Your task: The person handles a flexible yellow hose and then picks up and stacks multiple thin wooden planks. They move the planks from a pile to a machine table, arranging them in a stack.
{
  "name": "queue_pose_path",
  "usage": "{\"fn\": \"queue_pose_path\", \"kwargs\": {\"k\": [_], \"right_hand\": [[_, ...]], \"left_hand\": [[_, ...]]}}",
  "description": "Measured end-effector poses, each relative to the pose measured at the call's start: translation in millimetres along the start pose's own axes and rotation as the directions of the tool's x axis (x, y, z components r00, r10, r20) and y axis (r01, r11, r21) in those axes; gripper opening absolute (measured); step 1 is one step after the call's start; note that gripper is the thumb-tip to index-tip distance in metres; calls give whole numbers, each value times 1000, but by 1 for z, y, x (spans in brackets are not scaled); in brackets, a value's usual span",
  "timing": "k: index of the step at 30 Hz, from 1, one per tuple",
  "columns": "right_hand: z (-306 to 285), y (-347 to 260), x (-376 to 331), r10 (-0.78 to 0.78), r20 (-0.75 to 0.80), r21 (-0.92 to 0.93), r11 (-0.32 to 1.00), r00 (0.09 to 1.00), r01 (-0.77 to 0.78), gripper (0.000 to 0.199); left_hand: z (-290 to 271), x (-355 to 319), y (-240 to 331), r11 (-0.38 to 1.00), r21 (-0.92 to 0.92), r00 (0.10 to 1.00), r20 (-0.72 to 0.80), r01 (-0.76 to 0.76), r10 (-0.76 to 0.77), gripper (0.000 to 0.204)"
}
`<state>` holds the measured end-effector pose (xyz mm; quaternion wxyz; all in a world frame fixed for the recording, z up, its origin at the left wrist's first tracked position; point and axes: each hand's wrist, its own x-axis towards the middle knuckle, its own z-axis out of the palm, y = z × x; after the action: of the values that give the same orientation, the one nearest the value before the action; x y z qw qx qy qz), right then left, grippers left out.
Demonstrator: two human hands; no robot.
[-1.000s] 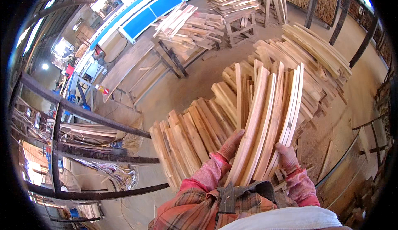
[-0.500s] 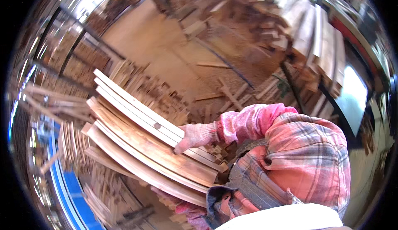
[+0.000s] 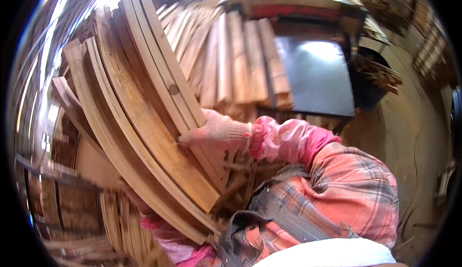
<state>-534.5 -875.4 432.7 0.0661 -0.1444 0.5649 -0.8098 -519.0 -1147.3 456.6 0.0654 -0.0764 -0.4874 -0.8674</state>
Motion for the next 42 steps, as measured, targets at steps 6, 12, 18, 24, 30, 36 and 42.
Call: {"fn": "queue_pose_path", "kwargs": {"k": [6,12,18,24,30,36,42], "right_hand": [[-74,-118,-29,-118,-210,-255,965,971,62,52],[-167,-121,139,-48,-501,-814,366,864,-452,74],[-334,-108,155,-165,-396,-914,162,904,-371,52],[-261,-169,122,-417,-312,-704,705,853,87,34],[-60,-58,105,-33,388,-790,502,921,351,46],[27,93,104,420,604,-762,553,677,336,59],[119,144,120,669,556,-817,333,493,470,61]], "left_hand": [[185,40,22,989,105,913,384,106,-139,69],[168,225,3,674,723,813,477,-149,-332,75],[137,159,-23,572,660,868,432,-488,243,51],[-13,21,-132,413,856,945,-324,312,-43,72],[-88,-151,-257,592,442,627,-766,674,-142,48],[-103,-226,-218,929,-222,321,-893,296,-316,34],[-141,-291,-231,967,-253,53,-966,11,-253,51]]}}
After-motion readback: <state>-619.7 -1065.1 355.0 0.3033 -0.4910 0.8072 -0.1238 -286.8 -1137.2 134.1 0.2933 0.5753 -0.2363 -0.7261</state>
